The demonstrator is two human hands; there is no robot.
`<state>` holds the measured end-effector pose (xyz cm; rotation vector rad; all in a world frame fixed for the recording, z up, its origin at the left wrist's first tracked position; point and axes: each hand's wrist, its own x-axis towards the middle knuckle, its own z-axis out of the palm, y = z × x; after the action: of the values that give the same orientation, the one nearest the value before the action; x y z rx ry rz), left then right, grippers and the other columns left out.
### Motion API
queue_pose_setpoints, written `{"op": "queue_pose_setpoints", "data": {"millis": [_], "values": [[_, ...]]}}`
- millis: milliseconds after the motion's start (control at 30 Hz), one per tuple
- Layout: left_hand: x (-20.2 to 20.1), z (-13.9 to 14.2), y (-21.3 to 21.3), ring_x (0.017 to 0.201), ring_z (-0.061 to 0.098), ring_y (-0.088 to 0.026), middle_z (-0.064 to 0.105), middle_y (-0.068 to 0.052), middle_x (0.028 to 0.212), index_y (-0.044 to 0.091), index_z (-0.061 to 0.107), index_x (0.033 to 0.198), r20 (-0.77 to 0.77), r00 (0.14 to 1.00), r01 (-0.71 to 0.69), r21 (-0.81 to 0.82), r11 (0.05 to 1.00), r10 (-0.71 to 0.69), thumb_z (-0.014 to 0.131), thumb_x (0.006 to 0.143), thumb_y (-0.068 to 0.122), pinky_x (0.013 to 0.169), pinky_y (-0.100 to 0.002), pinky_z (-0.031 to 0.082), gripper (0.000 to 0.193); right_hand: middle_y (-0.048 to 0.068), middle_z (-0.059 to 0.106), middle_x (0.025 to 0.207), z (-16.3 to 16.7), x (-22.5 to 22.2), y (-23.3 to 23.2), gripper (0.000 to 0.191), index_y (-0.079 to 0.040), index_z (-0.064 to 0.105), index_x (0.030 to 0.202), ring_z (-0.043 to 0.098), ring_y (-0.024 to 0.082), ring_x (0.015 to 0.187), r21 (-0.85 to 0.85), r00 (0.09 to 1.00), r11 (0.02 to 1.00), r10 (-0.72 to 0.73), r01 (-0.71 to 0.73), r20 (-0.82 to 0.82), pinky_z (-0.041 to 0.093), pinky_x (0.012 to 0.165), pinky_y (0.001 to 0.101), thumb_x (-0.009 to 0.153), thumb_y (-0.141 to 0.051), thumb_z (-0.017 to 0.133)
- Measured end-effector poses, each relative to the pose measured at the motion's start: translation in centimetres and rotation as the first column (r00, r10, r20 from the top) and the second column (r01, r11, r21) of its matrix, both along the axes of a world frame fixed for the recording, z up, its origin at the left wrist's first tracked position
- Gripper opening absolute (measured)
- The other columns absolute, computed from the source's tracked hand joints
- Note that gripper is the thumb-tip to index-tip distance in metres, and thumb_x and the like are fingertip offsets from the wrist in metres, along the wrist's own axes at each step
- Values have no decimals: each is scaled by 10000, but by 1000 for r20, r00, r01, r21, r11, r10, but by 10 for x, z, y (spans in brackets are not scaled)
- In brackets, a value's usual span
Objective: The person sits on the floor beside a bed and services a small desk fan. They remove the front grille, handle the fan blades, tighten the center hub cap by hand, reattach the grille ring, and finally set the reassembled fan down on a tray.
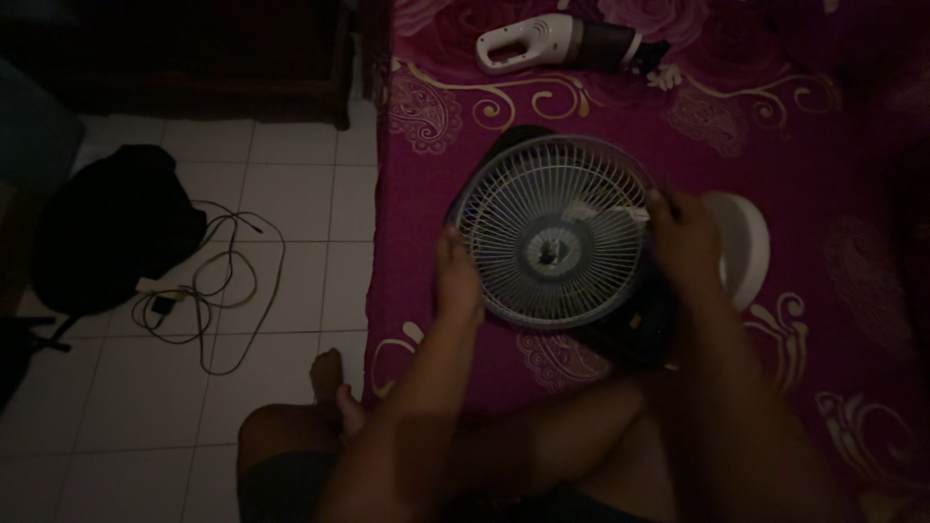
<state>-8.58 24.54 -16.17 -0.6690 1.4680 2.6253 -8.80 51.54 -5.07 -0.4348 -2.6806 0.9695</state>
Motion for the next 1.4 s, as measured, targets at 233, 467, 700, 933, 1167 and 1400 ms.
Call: {"op": "queue_pose_setpoints", "data": {"millis": [233,467,700,933,1167,1400], "values": [[-6,-4,-12,1363,533,-326,512,-168,1508,81,372,1547,63,998,27,43,999,-30,349,1071,416,1121,-471,453,583,181,739,1089,11,-1,-9,420,-8,714,1235,704,278,990,-159,1000,987,15,-17,-14,520,868,397,1003,-350,638],[6,11,-10,1394,499,-336,477,-175,1542,81,333,1562,-44,998,44,-59,997,-47,282,1076,421,1150,-472,415,595,167,743,1114,-3,7,-8,404,0,703,1250,699,249,1012,-224,997,974,18,-34,-75,520,897,375,1020,-320,615],[5,6,-10,1402,479,-329,434,-155,1566,124,287,1585,65,996,68,-121,990,-61,277,1065,427,1144,-471,418,602,162,714,1220,-4,13,-12,391,-23,672,1311,659,259,1105,-328,997,943,22,-45,-73,500,949,371,1045,-296,584],[5,-16,-12,1398,502,-343,463,-181,1556,96,311,1573,-10,998,53,-91,994,-54,279,1079,449,1143,-478,426,608,134,692,1267,-11,16,-9,423,-24,629,1366,657,242,1134,-498,991,861,52,-107,-124,516,979,362,1009,-250,619],[0,-13,-11,1322,541,-327,503,-172,1486,78,352,1534,70,998,-5,-33,999,8,317,1068,431,1085,-469,471,585,208,715,1196,-23,20,-1,410,4,702,1252,674,335,1084,-125,990,990,52,-69,-134,511,942,428,1057,-346,614],[1,3,-7,1199,632,-329,603,-214,1376,7,451,1446,27,998,-62,1,998,62,336,1081,397,1018,-448,537,547,213,729,1124,-49,44,1,414,-12,734,1195,696,393,1027,54,989,995,-76,84,-128,513,902,479,1076,-374,573]]}}
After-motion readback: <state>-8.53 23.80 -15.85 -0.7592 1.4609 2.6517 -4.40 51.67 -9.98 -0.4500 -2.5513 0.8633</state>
